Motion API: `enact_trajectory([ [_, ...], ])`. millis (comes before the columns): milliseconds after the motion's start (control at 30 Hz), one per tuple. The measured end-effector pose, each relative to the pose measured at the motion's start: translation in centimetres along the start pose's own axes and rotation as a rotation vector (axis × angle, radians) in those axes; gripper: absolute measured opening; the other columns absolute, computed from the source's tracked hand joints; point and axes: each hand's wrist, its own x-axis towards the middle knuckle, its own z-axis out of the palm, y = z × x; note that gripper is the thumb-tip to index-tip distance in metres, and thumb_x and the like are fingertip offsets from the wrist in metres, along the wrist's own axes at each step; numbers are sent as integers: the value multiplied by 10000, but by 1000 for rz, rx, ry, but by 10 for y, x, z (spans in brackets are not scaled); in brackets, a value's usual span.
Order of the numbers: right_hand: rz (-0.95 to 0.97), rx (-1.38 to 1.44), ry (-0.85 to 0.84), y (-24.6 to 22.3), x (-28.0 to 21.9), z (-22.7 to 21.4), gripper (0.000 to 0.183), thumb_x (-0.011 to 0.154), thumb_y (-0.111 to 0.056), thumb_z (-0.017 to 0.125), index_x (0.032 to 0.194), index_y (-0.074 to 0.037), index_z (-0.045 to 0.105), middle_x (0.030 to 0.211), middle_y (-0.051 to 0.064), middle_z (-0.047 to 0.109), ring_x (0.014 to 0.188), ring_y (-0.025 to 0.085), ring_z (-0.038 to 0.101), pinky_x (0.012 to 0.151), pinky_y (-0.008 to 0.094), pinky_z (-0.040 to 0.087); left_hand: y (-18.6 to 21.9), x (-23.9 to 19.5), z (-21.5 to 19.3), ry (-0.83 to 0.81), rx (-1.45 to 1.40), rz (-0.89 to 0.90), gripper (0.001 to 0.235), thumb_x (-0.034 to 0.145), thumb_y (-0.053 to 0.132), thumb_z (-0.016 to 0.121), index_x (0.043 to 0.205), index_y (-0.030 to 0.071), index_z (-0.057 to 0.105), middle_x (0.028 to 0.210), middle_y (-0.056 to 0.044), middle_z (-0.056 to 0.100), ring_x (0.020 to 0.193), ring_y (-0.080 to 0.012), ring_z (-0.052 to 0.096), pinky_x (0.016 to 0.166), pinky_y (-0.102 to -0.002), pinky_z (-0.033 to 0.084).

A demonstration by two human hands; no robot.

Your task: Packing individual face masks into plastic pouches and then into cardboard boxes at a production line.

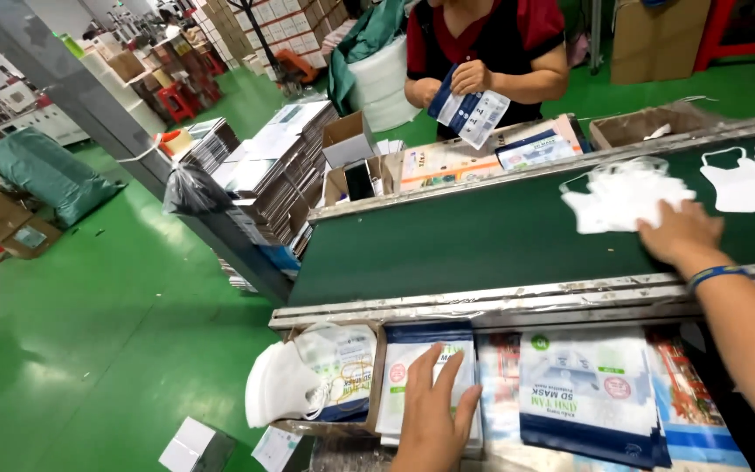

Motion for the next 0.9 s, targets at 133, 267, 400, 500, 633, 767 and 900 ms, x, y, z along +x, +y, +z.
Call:
enact_trajectory([
  [133, -378, -111, -33, -72, -55, 22, 634, 922, -553, 591, 1384, -122, 632, 1372, 161, 639, 1298, 343, 585, 1078, 459, 478, 3, 92, 34, -204, 28, -9, 496, 955, 378, 680, 1214, -44, 660, 1270, -228, 571, 1183, -404, 527, 984, -506, 448],
  [267, -569, 95, -42, -139, -136, -6, 631, 870, -562, 622, 1352, -154, 648, 1406, 129, 606, 1311, 316, 555, 1101, 437, 431, -54, 176, 139, -188, 251, -291, 706, 943, 639, 586, 1025, -54, 694, 1242, -208, 570, 1184, -386, 514, 968, -508, 436],
  [400, -589, 184, -97, -135, -128, -5, 625, 888, -539, 622, 1384, -159, 627, 1474, 132, 552, 1361, 313, 502, 1132, 464, 357, -33, 210, 184, -39, 80, -454, 782, 811, 599, 766, 1201, -46, 560, 1197, -250, 587, 1139, -419, 552, 955, -527, 438],
  [500, -632, 369, -34, -113, -120, 14, 628, 909, -465, 657, 1407, -87, 589, 1523, 190, 499, 1405, 328, 449, 1153, 457, 335, -30, 200, 194, 51, -421, -433, 747, 740, 366, 798, 1290, -15, 465, 1124, -255, 692, 1038, -412, 682, 884, -461, 554],
  [633, -327, 1343, -295, -77, -141, -1, 568, 982, -327, 651, 1444, -39, 490, 1381, 163, 571, 1251, 233, 531, 1061, 372, 436, 28, 136, 102, -49, -664, -272, 533, 828, 253, 825, 1229, -6, 588, 1128, -181, 738, 1014, -277, 731, 867, -373, 579],
  [767, -340, 1064, -789, -29, -258, -45, 439, 870, -175, 807, 1218, 79, 719, 1065, 159, 783, 931, 183, 678, 829, 358, 570, 50, 7, 45, -283, -819, -316, 375, 863, 261, 806, 1145, 19, 750, 1074, -105, 785, 985, -165, 721, 854, -307, 584],
  [900, -456, 980, -1061, -31, -358, -108, 563, 753, -147, 851, 1268, 27, 706, 1096, 112, 796, 969, 140, 696, 819, 342, 589, 51, -98, 20, -303, -716, -239, 438, 912, 283, 797, 1275, 46, 736, 1175, -113, 773, 1056, -219, 764, 925, -341, 597],
])
